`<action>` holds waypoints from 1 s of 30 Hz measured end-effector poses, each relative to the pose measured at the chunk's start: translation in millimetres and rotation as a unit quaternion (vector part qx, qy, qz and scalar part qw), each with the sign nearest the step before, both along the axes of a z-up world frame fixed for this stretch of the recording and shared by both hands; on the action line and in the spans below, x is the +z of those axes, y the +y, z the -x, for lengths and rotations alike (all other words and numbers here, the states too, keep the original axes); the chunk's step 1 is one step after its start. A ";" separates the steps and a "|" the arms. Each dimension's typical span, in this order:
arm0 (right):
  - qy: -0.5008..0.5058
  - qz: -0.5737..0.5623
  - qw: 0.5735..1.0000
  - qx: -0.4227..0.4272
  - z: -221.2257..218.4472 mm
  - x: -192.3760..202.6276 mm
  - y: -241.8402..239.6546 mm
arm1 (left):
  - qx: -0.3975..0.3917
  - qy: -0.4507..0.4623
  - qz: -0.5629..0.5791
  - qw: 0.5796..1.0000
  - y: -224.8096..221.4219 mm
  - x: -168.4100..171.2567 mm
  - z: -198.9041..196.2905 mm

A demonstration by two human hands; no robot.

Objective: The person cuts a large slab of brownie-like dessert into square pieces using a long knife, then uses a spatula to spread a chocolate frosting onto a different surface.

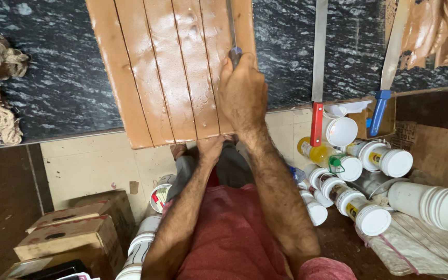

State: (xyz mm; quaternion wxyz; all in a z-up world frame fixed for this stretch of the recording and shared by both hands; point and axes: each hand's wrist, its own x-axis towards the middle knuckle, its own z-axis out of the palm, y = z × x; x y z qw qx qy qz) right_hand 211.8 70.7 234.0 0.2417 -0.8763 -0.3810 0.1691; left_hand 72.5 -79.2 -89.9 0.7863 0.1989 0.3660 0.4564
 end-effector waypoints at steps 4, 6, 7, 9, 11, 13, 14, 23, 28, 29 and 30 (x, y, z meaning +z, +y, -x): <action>-0.018 -0.011 1.000 -0.003 -0.4 -3.0 -0.2 | 0.005 0.008 0.009 1.000 1.6 0.7 0.7; -0.028 -0.012 1.000 0.001 -0.8 -4.2 -0.8 | 0.005 0.031 -0.022 0.999 2.1 -0.2 1.2; -0.035 -0.017 0.999 0.006 -1.3 -4.4 -1.4 | 0.005 0.057 -0.057 0.997 1.5 -0.4 0.8; -0.034 -0.008 0.999 0.013 -3.7 -2.9 -1.4 | 0.002 0.065 -0.058 0.996 2.2 2.0 -1.7; -0.030 0.000 0.999 0.020 -3.9 -1.6 -1.7 | 0.001 0.076 -0.059 0.995 4.4 8.1 -2.5; -0.029 0.024 0.999 0.019 -3.8 -0.5 -2.0 | 0.005 0.077 -0.091 0.993 7.4 16.8 -7.6; -0.032 0.026 0.999 0.020 -3.2 0.6 -3.8 | 0.006 0.074 -0.088 0.993 8.4 22.0 -9.2; 0.032 0.101 0.994 0.007 6.9 0.0 -44.5 | 0.011 0.144 -0.084 0.986 13.2 37.7 -11.4; -0.030 0.151 0.987 0.039 29.6 9.4 -97.9 | 0.043 0.043 -0.033 0.998 21.5 46.3 -19.0; -0.028 0.153 0.987 0.040 30.1 8.2 -100.5 | 0.043 0.045 -0.031 0.998 22.3 46.7 -20.8; 0.000 0.147 0.989 0.023 30.4 6.5 -103.0 | 0.035 0.082 -0.055 0.994 21.3 47.6 -20.4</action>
